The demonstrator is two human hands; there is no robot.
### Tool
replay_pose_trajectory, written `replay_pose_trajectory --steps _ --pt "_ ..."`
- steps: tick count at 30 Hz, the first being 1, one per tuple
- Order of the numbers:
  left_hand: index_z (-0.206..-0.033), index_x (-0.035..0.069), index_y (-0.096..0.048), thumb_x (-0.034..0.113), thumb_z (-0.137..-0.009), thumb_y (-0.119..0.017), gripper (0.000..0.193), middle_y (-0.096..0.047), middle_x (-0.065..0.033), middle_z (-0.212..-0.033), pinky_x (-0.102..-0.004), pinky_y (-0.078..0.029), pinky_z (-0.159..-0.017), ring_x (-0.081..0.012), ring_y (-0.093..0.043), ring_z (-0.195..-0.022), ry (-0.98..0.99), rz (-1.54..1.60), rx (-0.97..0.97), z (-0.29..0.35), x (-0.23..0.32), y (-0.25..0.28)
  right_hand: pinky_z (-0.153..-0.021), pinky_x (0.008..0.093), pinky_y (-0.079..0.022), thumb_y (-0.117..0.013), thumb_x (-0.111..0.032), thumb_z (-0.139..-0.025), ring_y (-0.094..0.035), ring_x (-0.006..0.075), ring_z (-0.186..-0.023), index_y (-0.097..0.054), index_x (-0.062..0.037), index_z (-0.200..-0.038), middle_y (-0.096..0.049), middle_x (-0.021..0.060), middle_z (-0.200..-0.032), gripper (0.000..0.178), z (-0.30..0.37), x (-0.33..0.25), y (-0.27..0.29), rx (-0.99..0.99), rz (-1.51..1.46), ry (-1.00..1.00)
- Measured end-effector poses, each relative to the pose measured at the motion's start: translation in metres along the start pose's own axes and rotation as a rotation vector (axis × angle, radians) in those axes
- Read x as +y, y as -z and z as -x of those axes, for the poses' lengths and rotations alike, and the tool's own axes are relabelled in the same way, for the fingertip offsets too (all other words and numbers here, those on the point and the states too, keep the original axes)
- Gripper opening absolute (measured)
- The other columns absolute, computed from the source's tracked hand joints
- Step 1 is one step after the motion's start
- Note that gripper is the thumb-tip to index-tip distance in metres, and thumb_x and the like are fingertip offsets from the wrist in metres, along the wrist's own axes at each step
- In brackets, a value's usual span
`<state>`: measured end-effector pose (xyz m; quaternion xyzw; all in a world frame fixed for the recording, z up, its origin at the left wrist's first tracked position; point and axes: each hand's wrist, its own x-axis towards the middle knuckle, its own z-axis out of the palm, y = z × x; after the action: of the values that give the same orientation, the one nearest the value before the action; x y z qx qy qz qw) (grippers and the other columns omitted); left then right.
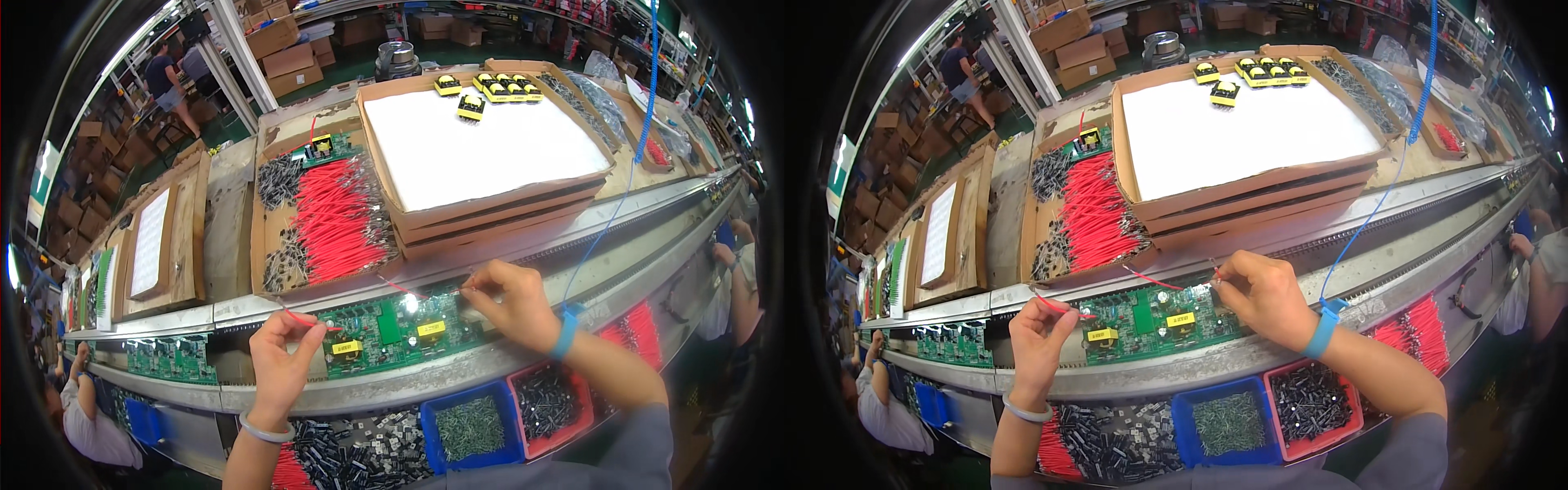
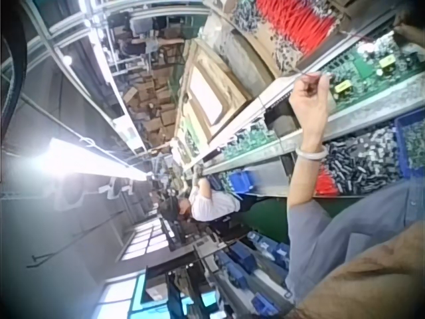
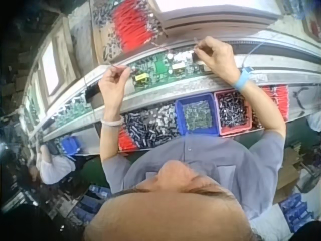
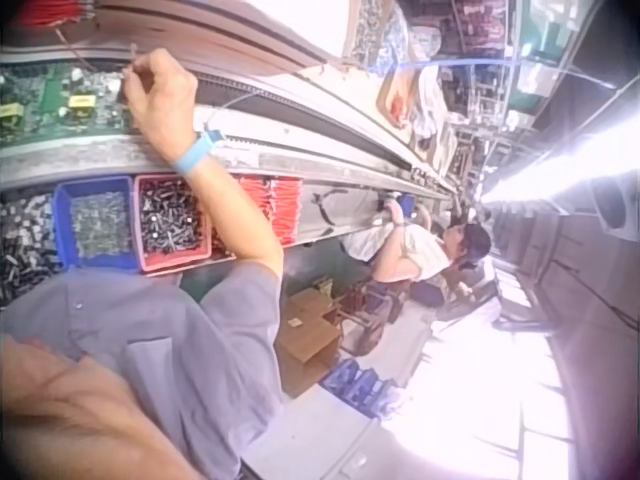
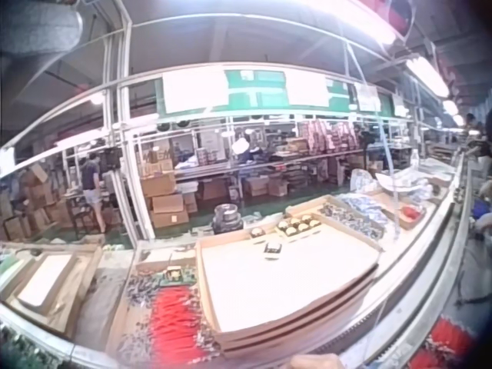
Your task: The person assembles circuit boards along an assembly line by placing electronic components from bins, transformers from a box, and wires onto the boards by hand.
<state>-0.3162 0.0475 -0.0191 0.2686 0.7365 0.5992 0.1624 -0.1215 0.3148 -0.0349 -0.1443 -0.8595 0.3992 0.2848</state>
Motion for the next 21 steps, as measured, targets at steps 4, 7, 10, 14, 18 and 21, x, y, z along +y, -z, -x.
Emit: replay_pose_trajectory --steps 4,7,10,14,18,21 --pt "-0.096 -0.001 -0.069 0.002 -0.089 -0.077 0.011 -0.071 -0.0032 -0.089 -0.0230 -0.050 -0.077 -0.0072 -0.063 -0.080 0.008 0.000 0.003 -0.001 -0.003 0.000 -0.061 0.0349 -0.055 -0.075 -0.005 -0.085 -0.071 0.0267 -0.070 -0.066 0.0003 -0.088 -0.070 0.0151 -0.082 0.012 0.001 0.000 -0.001 -0.004 -0.009 -0.006" --pt "-0.095 -0.001 -0.069 0.002 -0.089 -0.077 0.011 -0.071 -0.0033 -0.088 -0.0232 -0.051 -0.077 -0.0072 -0.063 -0.079 0.011 0.003 -0.011 -0.001 -0.003 0.001 -0.060 0.0349 -0.055 -0.075 -0.005 -0.085 -0.070 0.0270 -0.069 -0.065 0.0002 -0.088 -0.070 0.0153 -0.082 0.011 0.000 0.001 0.000 0.003 0.023 0.020" --pt "-0.094 -0.001 -0.070 0.003 -0.089 -0.078 0.010 -0.071 -0.0033 -0.088 -0.0234 -0.051 -0.076 -0.0072 -0.063 -0.080 0.007 -0.012 -0.005 -0.002 -0.004 0.001 -0.066 0.0302 -0.057 -0.079 -0.005 -0.086 -0.072 0.0185 -0.076 -0.068 0.0014 -0.090 -0.074 0.0133 -0.086 0.013 0.000 -0.002 0.004 -0.048 0.081 -0.020" --pt "-0.093 -0.001 -0.070 0.004 -0.089 -0.078 0.010 -0.073 -0.0039 -0.087 -0.0236 -0.052 -0.076 -0.0073 -0.065 -0.079 0.001 -0.052 -0.017 -0.004 -0.007 0.002 -0.066 0.0317 -0.057 -0.079 -0.007 -0.086 -0.073 0.0207 -0.076 -0.069 0.0013 -0.091 -0.074 0.0145 -0.085 0.014 -0.004 -0.006 -0.001 -0.066 0.065 -0.012" --pt "-0.092 -0.002 -0.071 0.004 -0.089 -0.078 0.010 -0.076 -0.0071 -0.090 -0.0242 -0.054 -0.077 -0.0093 -0.069 -0.081 0.022 -0.075 -0.070 -0.010 -0.007 -0.005 -0.067 0.0366 -0.056 -0.077 -0.006 -0.086 -0.071 0.0292 -0.075 -0.069 0.0009 -0.094 -0.071 0.0158 -0.085 0.013 -0.020 -0.016 -0.011 -0.130 0.099 0.097" --pt "-0.091 -0.001 -0.071 0.004 -0.086 -0.079 0.010 -0.074 -0.0076 -0.089 -0.0275 -0.053 -0.080 -0.0134 -0.068 -0.083 -0.022 -0.116 -0.072 -0.015 -0.021 -0.005 -0.067 0.0394 -0.055 -0.075 -0.004 -0.085 -0.069 0.0339 -0.076 -0.069 0.0006 -0.096 -0.069 0.0160 -0.087 0.014 -0.023 -0.021 -0.015 -0.144 0.100 0.156"
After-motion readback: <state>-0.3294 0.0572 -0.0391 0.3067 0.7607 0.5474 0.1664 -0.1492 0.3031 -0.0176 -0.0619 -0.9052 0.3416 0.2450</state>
